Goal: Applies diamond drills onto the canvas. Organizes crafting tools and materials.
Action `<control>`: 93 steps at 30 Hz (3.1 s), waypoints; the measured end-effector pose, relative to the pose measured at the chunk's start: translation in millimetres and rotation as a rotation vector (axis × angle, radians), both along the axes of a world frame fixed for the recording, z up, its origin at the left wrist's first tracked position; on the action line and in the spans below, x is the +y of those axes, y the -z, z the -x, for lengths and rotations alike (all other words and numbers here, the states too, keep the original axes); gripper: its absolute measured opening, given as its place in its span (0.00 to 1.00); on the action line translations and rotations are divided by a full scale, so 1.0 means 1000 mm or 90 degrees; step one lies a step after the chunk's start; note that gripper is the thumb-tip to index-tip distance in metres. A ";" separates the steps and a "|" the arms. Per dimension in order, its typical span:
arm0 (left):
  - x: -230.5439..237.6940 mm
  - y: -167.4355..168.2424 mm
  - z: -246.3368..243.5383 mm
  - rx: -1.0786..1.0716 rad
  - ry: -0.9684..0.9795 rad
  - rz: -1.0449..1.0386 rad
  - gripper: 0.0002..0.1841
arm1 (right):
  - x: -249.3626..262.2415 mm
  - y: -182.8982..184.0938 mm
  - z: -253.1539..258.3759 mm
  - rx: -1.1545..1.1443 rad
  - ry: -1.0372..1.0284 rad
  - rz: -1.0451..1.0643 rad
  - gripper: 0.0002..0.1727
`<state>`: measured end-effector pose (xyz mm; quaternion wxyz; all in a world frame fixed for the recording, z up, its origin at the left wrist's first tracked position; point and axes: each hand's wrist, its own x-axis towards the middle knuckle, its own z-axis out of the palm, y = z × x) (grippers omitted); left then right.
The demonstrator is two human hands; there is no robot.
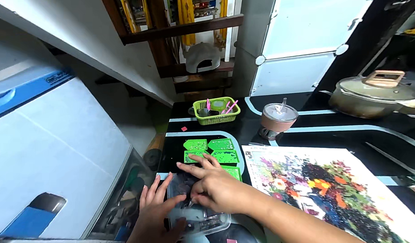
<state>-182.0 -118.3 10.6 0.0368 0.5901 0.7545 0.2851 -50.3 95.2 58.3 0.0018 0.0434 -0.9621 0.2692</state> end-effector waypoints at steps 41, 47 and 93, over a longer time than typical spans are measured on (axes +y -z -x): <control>0.018 0.008 -0.003 0.068 -0.130 -0.116 0.23 | 0.028 -0.002 -0.220 0.185 0.301 0.228 0.15; 0.035 -0.013 -0.007 0.201 -0.086 -0.006 0.62 | 0.021 0.020 -0.251 0.143 0.333 0.150 0.18; 0.025 -0.028 -0.003 -0.084 -0.013 -0.110 0.31 | 0.011 0.027 -0.250 0.118 0.253 0.088 0.18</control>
